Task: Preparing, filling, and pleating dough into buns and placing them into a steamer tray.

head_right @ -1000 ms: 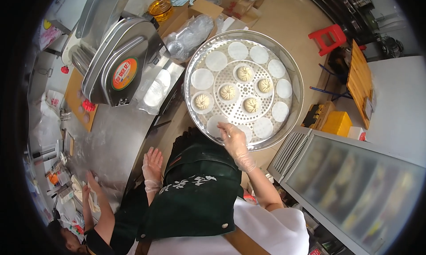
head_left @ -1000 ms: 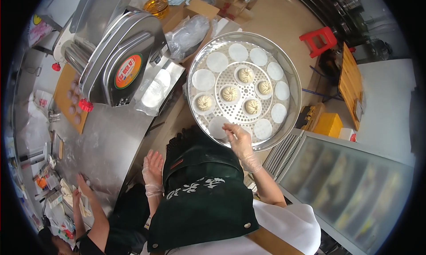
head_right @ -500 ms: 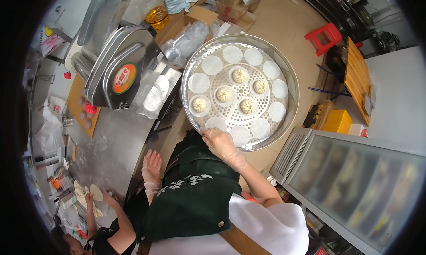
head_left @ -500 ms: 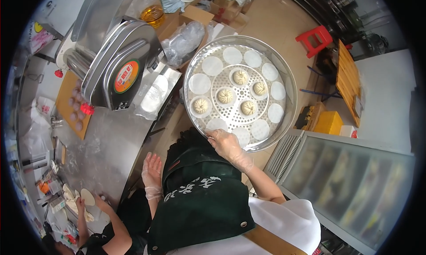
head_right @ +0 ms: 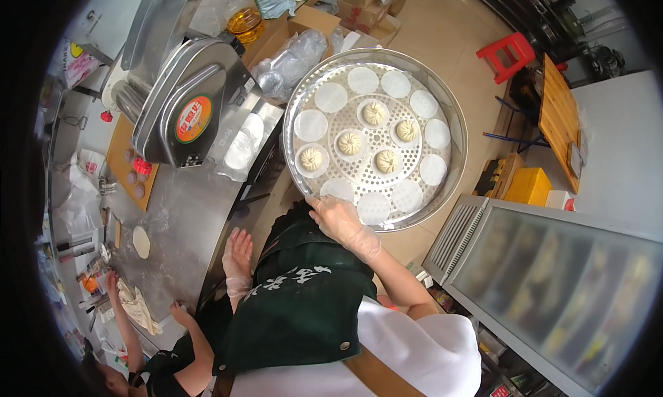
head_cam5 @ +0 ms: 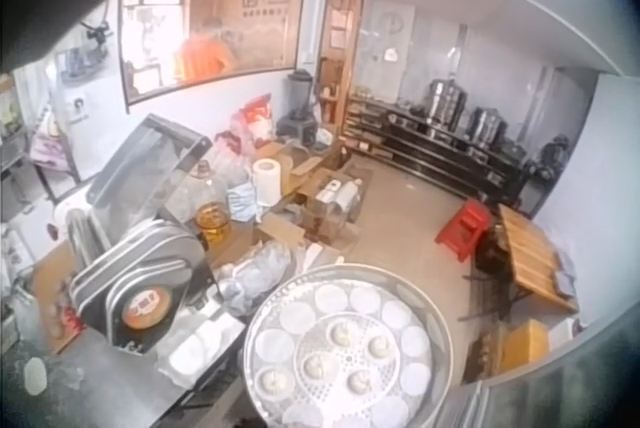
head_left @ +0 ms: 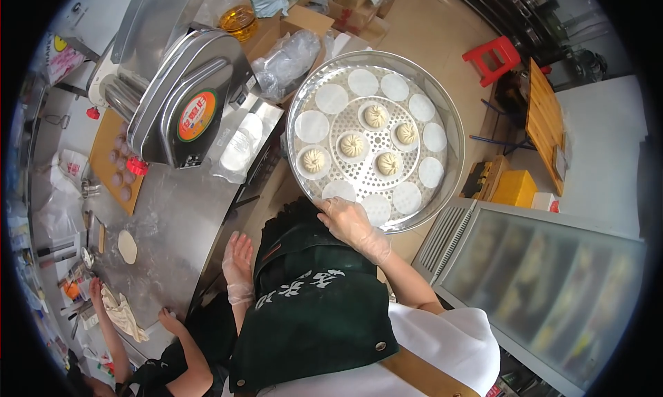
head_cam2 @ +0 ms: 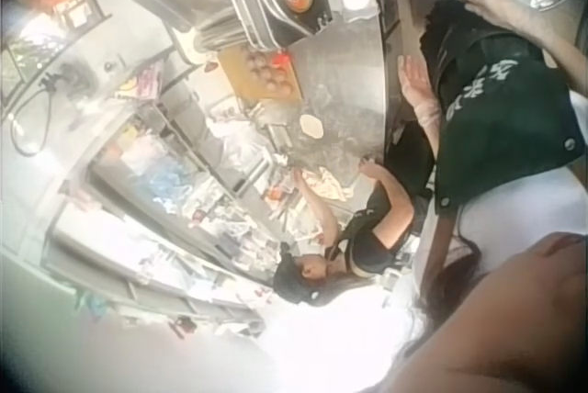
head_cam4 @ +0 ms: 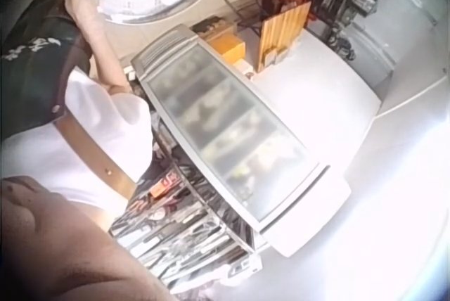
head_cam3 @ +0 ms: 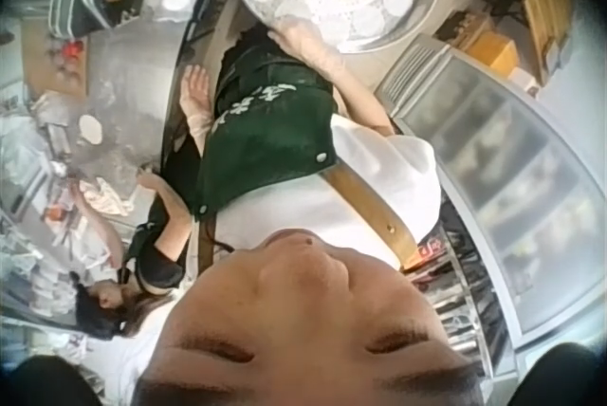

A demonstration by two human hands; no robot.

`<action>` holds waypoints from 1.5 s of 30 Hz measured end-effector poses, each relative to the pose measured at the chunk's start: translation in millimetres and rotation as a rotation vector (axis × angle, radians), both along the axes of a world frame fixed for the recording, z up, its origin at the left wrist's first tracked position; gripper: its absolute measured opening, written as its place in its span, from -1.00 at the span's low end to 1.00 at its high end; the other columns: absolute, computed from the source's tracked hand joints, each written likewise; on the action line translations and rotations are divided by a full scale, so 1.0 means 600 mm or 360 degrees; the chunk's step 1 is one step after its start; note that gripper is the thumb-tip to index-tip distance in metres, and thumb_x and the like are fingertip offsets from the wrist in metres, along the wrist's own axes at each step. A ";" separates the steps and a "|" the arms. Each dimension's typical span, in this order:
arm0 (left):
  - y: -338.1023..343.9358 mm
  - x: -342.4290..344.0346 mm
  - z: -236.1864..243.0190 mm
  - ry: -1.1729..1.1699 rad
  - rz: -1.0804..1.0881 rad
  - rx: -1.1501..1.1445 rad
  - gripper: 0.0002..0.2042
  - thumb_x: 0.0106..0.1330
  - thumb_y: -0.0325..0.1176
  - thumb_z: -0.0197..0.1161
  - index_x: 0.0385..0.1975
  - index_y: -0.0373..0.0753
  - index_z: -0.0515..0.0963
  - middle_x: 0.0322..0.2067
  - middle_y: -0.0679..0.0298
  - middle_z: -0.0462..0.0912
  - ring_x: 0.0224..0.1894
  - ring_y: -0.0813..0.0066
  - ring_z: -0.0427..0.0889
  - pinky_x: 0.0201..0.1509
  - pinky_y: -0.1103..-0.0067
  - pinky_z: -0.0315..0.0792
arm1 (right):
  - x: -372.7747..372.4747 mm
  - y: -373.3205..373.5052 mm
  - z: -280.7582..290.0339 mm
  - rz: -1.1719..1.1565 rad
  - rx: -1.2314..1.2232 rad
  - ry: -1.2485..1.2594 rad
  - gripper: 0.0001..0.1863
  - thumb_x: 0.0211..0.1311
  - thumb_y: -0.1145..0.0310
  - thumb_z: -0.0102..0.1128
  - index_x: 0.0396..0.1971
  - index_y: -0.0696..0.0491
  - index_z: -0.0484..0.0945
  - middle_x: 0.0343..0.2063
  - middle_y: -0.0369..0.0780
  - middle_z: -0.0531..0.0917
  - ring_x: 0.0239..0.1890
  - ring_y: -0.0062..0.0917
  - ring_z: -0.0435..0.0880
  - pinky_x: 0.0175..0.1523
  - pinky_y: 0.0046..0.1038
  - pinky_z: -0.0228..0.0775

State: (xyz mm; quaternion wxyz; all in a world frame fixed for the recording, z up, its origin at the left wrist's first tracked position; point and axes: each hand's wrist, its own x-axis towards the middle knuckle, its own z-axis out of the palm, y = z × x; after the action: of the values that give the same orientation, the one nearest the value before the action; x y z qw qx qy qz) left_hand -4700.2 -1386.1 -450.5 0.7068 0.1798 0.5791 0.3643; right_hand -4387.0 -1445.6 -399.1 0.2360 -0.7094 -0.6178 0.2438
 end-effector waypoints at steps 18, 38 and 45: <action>-0.095 -0.186 0.044 -0.0020 0.0248 -0.0023 -0.60 0.44 -0.15 0.11 0.12 -0.30 0.45 -0.02 0.07 0.62 -0.03 0.34 0.63 0.08 0.49 0.48 | -0.190 0.001 0.074 0.0277 0.0012 -0.0002 -0.65 0.16 0.53 0.23 -0.02 0.09 0.58 -0.24 -0.10 0.71 -0.17 -0.26 0.71 -0.05 -0.33 0.53; 0.039 -0.777 0.014 -0.0201 0.0730 0.0125 -0.63 0.44 -0.16 0.08 0.12 -0.23 0.49 -0.05 0.21 0.64 -0.05 0.47 0.60 0.09 0.56 0.44 | -0.983 0.369 0.035 0.0731 -0.0181 0.0724 -0.64 0.07 0.39 0.42 -0.13 0.13 0.54 -0.34 -0.19 0.68 -0.26 -0.48 0.68 -0.10 -0.46 0.50; 0.096 -0.998 0.012 -0.0238 0.0982 0.0157 -0.62 0.44 -0.18 0.08 0.12 -0.29 0.48 -0.06 0.20 0.64 -0.04 0.46 0.60 0.07 0.55 0.44 | -1.409 0.569 -0.012 0.0783 -0.0456 0.0439 -0.58 -0.03 0.29 0.48 -0.18 0.09 0.51 -0.26 -0.18 0.64 -0.24 -0.38 0.65 -0.13 -0.37 0.48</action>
State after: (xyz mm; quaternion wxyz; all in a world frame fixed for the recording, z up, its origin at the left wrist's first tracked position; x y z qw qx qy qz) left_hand -5299.1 -1328.3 -443.3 0.5942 0.0025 0.5343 0.6013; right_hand -5232.2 -1104.3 -406.4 0.1493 -0.5248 -0.6925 0.4720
